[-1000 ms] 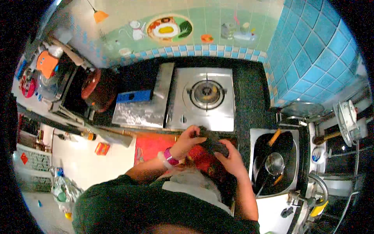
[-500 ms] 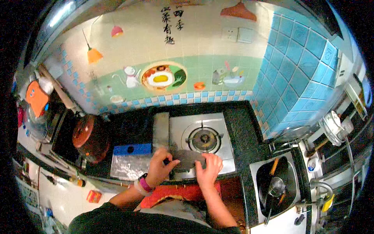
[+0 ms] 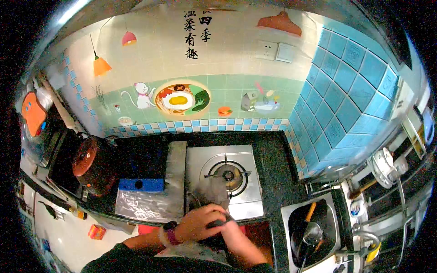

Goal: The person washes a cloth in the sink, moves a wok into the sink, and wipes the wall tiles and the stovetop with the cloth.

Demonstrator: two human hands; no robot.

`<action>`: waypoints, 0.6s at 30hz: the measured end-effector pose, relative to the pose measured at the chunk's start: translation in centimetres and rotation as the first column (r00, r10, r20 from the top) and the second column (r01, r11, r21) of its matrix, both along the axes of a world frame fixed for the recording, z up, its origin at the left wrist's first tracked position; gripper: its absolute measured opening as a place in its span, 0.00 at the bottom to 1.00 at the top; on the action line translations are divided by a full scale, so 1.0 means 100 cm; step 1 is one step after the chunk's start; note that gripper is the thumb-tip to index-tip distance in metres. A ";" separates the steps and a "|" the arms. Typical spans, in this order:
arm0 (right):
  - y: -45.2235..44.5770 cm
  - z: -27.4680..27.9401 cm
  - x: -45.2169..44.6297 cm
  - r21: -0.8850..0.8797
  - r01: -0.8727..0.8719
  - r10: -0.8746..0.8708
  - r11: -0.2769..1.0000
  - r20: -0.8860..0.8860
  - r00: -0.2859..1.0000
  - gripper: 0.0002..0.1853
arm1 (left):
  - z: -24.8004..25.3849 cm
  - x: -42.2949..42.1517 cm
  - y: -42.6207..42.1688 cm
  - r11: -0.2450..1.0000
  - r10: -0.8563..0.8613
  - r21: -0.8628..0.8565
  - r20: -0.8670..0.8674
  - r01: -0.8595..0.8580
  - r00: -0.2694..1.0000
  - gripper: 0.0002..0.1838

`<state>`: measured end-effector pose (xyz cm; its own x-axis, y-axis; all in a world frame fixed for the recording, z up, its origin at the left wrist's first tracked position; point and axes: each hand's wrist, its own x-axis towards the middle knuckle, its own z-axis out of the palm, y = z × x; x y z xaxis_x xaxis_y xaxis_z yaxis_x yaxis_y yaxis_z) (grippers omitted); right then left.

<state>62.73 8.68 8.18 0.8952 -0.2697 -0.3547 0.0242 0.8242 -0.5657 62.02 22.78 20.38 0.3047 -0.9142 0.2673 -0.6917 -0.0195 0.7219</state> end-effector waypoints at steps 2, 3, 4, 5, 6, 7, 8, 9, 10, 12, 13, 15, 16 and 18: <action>-0.039 -0.014 0.010 -0.008 0.081 -0.081 0.997 0.040 0.996 0.25 | 0.000 -0.005 0.000 0.985 0.039 -0.170 0.017 -0.036 0.999 0.15; -0.063 -0.023 0.012 -0.037 0.128 -0.126 0.991 0.073 0.989 0.26 | -0.006 -0.004 0.004 0.989 0.049 -0.139 -0.015 -0.050 0.999 0.16; -0.092 -0.032 0.016 -0.074 0.185 -0.176 0.980 0.116 0.978 0.27 | -0.016 -0.002 0.008 0.990 0.037 -0.138 -0.019 -0.039 0.999 0.16; -0.124 -0.042 0.018 -0.163 0.246 -0.216 0.956 0.181 0.959 0.28 | -0.029 0.001 0.014 0.988 0.133 -0.068 -0.077 -0.138 0.988 0.15; -0.156 -0.046 0.020 -0.273 0.314 -0.248 0.909 0.252 0.935 0.29 | -0.041 0.005 0.021 0.972 0.234 0.009 -0.124 -0.235 0.964 0.15; -0.186 -0.038 0.025 -0.384 0.377 -0.265 0.843 0.314 0.912 0.30 | -0.051 0.008 0.029 0.972 0.232 0.010 -0.119 -0.233 0.965 0.15; -0.215 -0.027 0.032 -0.509 0.447 -0.280 0.735 0.373 0.885 0.31 | -0.060 0.012 0.037 0.949 0.313 0.035 -0.213 -0.313 0.925 0.15; -0.242 0.014 0.053 -0.629 0.514 -0.301 0.584 0.420 0.856 0.32 | -0.067 0.015 0.044 0.919 0.390 0.068 -0.305 -0.389 0.869 0.15; -0.268 0.054 0.073 -0.722 0.567 -0.332 0.396 0.463 0.822 0.33 | -0.070 0.015 0.050 0.919 0.391 0.067 -0.303 -0.390 0.869 0.15; -0.325 0.122 0.118 -0.810 0.518 -0.269 -0.276 0.583 0.767 0.35 | -0.069 0.013 0.059 0.832 0.552 0.082 -0.221 -0.548 0.804 0.15; -0.333 0.150 0.134 -0.797 0.454 -0.337 -0.398 0.588 0.736 0.35 | -0.068 0.011 0.062 0.830 0.555 0.081 -0.218 -0.552 0.803 0.15; -0.341 0.213 0.151 -0.784 0.220 -0.428 -0.581 0.524 0.737 0.36 | -0.066 0.007 0.066 0.736 0.674 0.097 -0.193 -0.670 0.713 0.14; -0.349 0.235 0.161 -0.766 0.059 -0.464 -0.641 0.447 0.765 0.38 | -0.067 0.006 0.068 0.733 0.678 0.098 -0.192 -0.673 0.710 0.14; -0.380 0.245 0.197 -0.664 -0.047 -0.478 -0.747 0.486 0.731 0.37 | -0.067 0.007 0.068 0.673 0.737 0.051 -0.127 -0.738 0.664 0.13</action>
